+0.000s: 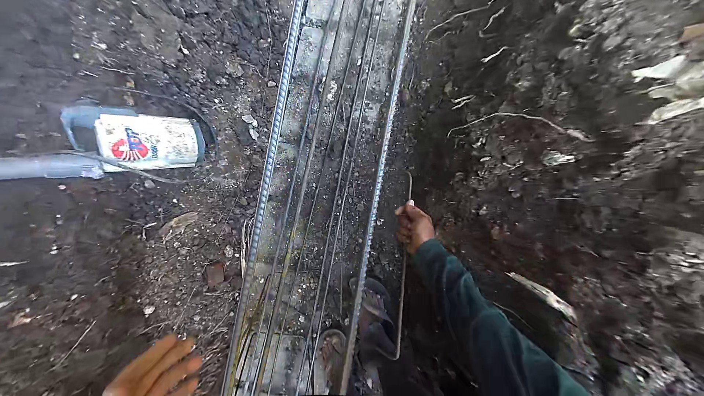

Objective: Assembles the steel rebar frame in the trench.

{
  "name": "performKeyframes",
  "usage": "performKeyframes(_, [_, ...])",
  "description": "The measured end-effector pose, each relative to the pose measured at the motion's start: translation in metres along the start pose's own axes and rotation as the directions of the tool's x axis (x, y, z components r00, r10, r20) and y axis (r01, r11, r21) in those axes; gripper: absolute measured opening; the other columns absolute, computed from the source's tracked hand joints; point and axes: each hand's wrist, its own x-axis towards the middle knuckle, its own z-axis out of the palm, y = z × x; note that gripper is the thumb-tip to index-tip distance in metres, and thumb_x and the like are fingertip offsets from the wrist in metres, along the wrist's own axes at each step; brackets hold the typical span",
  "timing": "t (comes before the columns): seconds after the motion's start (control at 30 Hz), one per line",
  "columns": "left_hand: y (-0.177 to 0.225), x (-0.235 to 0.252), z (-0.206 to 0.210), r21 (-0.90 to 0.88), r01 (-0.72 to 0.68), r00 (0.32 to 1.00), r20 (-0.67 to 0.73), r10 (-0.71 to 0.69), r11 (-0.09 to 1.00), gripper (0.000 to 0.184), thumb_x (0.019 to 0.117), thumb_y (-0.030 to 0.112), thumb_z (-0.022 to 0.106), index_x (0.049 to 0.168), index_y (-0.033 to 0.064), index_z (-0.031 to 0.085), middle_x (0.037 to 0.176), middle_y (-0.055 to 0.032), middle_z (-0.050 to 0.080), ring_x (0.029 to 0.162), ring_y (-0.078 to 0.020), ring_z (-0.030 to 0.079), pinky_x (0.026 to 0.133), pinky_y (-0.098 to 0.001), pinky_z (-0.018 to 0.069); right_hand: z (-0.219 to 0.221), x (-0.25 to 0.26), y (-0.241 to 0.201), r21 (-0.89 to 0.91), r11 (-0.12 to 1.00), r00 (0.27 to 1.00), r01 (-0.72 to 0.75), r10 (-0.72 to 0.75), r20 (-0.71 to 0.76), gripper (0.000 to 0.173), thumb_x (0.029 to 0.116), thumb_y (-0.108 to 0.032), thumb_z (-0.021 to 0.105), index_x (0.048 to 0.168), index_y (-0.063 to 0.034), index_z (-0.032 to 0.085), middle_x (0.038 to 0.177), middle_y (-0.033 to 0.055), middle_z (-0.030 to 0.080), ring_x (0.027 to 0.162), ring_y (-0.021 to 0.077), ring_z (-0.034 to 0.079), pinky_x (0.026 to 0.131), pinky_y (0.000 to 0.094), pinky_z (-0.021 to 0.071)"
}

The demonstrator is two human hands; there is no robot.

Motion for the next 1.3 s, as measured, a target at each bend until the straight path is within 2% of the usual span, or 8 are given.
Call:
performKeyframes(0.2, [-0.020, 0.146, 0.031, 0.251, -0.047, 0.997, -0.040, 0.059, 0.967, 0.048, 0.1096, 0.035, 0.030, 0.137, 0.0027, 0.053, 0.121, -0.0062, 0.071, 0.100, -0.0196, 0.072, 0.084, -0.0381, 0.0621, -0.024, 0.065, 0.033, -0.144, 0.988, 0.982, 0.054, -0.079, -0.173, 0.051, 0.1118, -0.046, 0.034, 0.092, -0.0081, 0.063, 0.053, -0.0055, 0.034, 0.040, 0.0071, 0.029, 0.040, 0.0254, 0.0294])
performKeyframes(0.33, [-0.059, 0.236, 0.040, 0.323, 0.007, 0.996, -0.088, 0.023, 0.947, 0.049, 0.1116, 0.037, 0.029, 0.138, 0.0052, 0.056, 0.120, -0.0090, 0.071, 0.095, -0.0193, 0.073, 0.077, -0.0351, 0.0618, -0.031, 0.071, 0.052, -0.215, 0.972, 0.941, 0.099, -0.161, -0.299, 0.055, 0.1114, -0.047, 0.035, 0.085, -0.0061, 0.061, 0.055, -0.0032, 0.038, 0.043, 0.0099, 0.033, 0.043, 0.0299, 0.0338])
performKeyframes(0.47, [-0.089, 0.290, 0.058, 0.429, 0.172, 0.983, -0.130, -0.128, 0.887, 0.050, 0.1127, 0.037, 0.030, 0.138, 0.0035, 0.056, 0.127, -0.0156, 0.067, 0.106, -0.0269, 0.070, 0.087, -0.0459, 0.0573, -0.008, 0.081, 0.047, -0.248, 0.959, 0.944, 0.136, -0.201, -0.263, 0.051, 0.1108, -0.042, 0.042, 0.087, -0.0029, 0.065, 0.063, 0.0015, 0.044, 0.051, 0.0132, 0.037, 0.051, 0.0352, 0.0362])
performKeyframes(0.63, [-0.128, 0.319, 0.082, 0.561, 0.265, 0.961, -0.083, -0.265, 0.785, 0.043, 0.1130, 0.026, 0.034, 0.142, 0.0012, 0.053, 0.134, -0.0194, 0.063, 0.116, -0.0300, 0.064, 0.093, -0.0502, 0.0508, -0.014, 0.107, 0.059, -0.113, 0.983, 0.965, 0.146, -0.167, -0.203, 0.050, 0.1113, -0.040, 0.041, 0.080, -0.0057, 0.059, 0.055, -0.0021, 0.038, 0.043, 0.0091, 0.031, 0.043, 0.0280, 0.0304])
performKeyframes(0.87, [-0.184, 0.358, 0.074, 0.647, 0.207, 0.976, -0.086, -0.200, 0.734, 0.046, 0.1104, 0.025, 0.044, 0.151, 0.0024, 0.044, 0.144, -0.0253, 0.053, 0.129, -0.0396, 0.054, 0.101, -0.0604, 0.0456, 0.003, 0.115, 0.063, -0.044, 0.992, 0.985, 0.119, -0.123, -0.123, 0.050, 0.1107, -0.042, 0.043, 0.075, -0.0078, 0.055, 0.052, -0.0026, 0.035, 0.041, 0.0084, 0.030, 0.042, 0.0260, 0.0288])
performKeyframes(1.07, [-0.177, 0.345, 0.084, 0.593, 0.271, 0.960, -0.108, -0.259, 0.758, 0.051, 0.1053, 0.022, 0.056, 0.149, -0.0019, 0.044, 0.148, -0.0247, 0.050, 0.130, -0.0366, 0.053, 0.103, -0.0568, 0.0448, -0.001, 0.089, 0.055, 0.031, 0.990, 0.984, 0.141, -0.137, -0.118, 0.045, 0.1112, -0.029, 0.044, 0.074, -0.0066, 0.055, 0.051, -0.0028, 0.037, 0.041, 0.0078, 0.032, 0.042, 0.0258, 0.0306])
performKeyframes(1.2, [-0.170, 0.340, 0.096, 0.542, 0.298, 0.954, -0.132, -0.270, 0.786, 0.048, 0.1049, 0.017, 0.055, 0.146, -0.0045, 0.044, 0.146, -0.0264, 0.048, 0.126, -0.0363, 0.053, 0.100, -0.0568, 0.0458, 0.030, 0.105, 0.039, -0.131, 0.978, 0.980, 0.164, -0.177, -0.091, 0.047, 0.1102, -0.030, 0.048, 0.074, -0.0030, 0.062, 0.063, 0.0029, 0.048, 0.057, 0.0152, 0.045, 0.059, 0.0366, 0.0405])
performKeyframes(1.3, [-0.168, 0.339, 0.097, 0.532, 0.324, 0.945, -0.140, -0.296, 0.782, 0.050, 0.1059, 0.018, 0.053, 0.149, -0.0037, 0.041, 0.150, -0.0270, 0.044, 0.132, -0.0388, 0.048, 0.103, -0.0590, 0.0430, 0.043, 0.112, 0.031, -0.087, 0.982, 0.979, 0.166, -0.175, -0.108, 0.048, 0.1115, -0.032, 0.044, 0.075, -0.0045, 0.058, 0.060, 0.0016, 0.043, 0.051, 0.0128, 0.041, 0.051, 0.0319, 0.0375])
